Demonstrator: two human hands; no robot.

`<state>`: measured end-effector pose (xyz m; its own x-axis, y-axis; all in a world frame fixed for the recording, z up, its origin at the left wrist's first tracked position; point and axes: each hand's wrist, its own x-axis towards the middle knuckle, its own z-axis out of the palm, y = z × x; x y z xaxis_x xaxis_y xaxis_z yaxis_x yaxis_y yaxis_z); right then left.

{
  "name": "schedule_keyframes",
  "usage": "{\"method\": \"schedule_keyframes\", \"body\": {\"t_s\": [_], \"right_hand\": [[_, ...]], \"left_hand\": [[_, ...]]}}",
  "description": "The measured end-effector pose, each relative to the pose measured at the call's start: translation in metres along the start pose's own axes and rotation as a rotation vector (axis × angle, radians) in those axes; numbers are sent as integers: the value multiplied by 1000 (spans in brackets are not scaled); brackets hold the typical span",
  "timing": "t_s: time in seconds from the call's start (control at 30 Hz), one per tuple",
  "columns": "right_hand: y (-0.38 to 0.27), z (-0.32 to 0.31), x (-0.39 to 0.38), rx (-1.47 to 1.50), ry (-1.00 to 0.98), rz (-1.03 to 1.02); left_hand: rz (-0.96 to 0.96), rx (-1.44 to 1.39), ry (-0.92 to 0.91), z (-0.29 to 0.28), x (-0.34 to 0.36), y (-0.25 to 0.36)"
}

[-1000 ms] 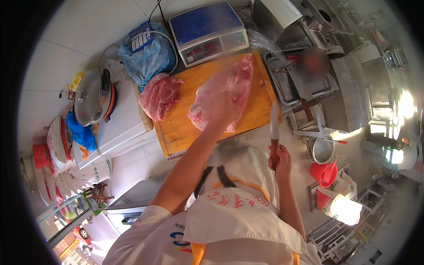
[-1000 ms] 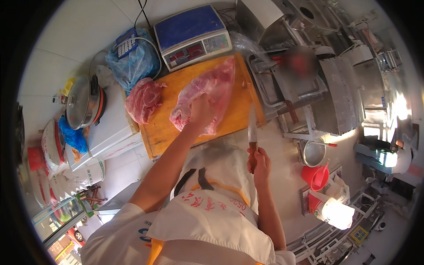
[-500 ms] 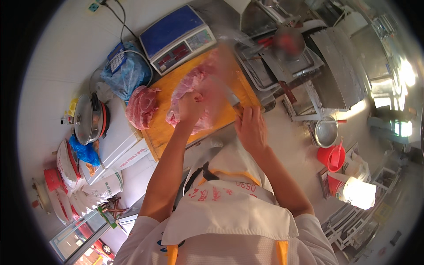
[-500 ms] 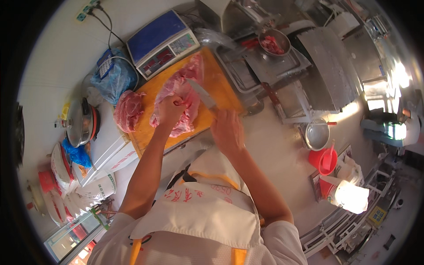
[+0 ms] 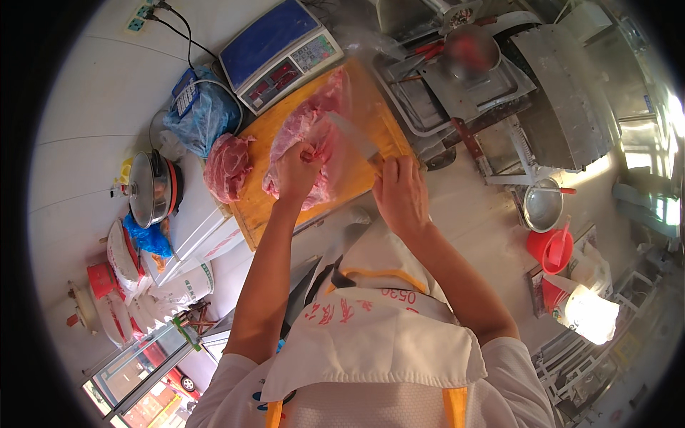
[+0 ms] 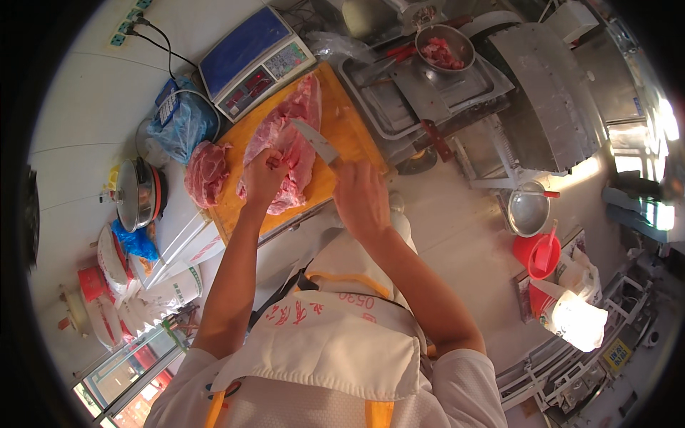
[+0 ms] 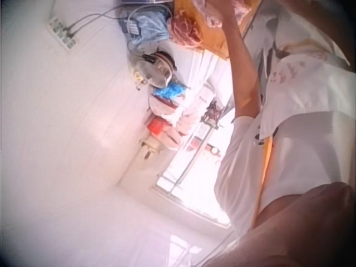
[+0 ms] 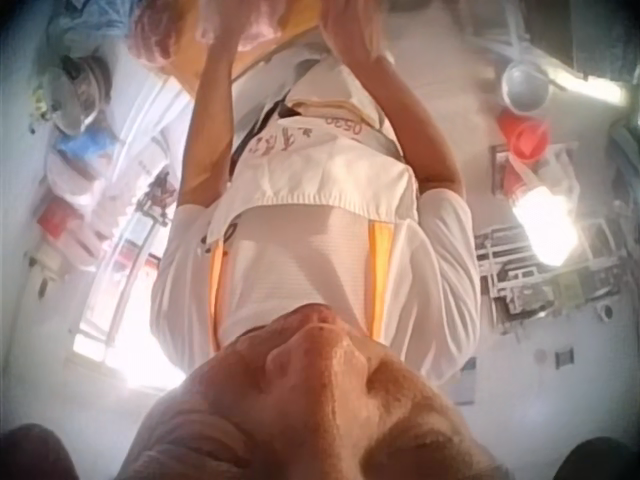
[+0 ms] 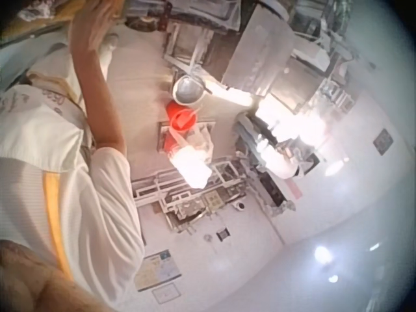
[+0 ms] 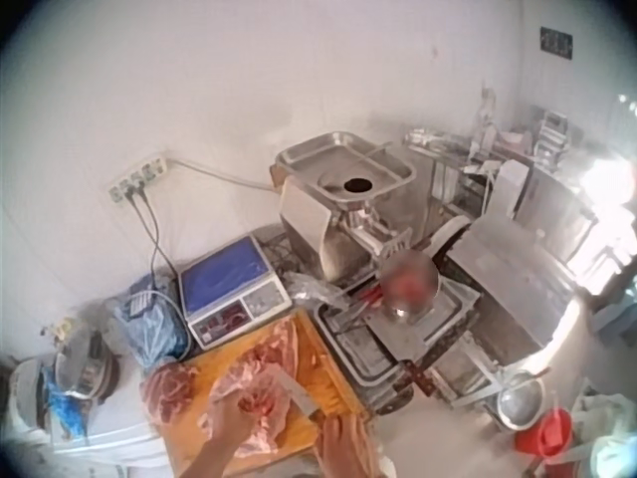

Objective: The person is using a knife to cut and trim fat and connective tissue from a large piece of raw meat on a wooden cutting board.

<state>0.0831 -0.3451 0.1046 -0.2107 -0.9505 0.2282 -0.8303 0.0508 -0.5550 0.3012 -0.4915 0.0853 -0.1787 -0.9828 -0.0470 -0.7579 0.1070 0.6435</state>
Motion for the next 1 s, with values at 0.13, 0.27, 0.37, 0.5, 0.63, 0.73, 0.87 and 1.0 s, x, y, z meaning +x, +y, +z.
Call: {"method": "schedule_keyframes", "body": {"t_s": [0.13,0.27,0.37,0.5,0.63,0.73,0.87,1.0], "right_hand": [[1,0,0,-24,34,-11],[1,2,3,-55,88,-30],[0,3,-1,8,54,75],[-3,0,-3,365,39,286],[12,10,-7,814,-103,438],[7,8,-7,1151,-308,648],[-9,34,-18,1079,-295,584],[-32,57,-26,808,-251,340]], "left_hand": [[19,-14,16,4,-1,-3],[-140,-78,-76,-5,3,4],[-188,-55,-107,-4,4,19],[-75,109,-40,1,8,-1],[28,154,-70,0,15,-15],[-1,238,-192,-7,27,-7],[-54,218,-327,-21,36,3],[-93,157,-354,-28,40,-19]]}}
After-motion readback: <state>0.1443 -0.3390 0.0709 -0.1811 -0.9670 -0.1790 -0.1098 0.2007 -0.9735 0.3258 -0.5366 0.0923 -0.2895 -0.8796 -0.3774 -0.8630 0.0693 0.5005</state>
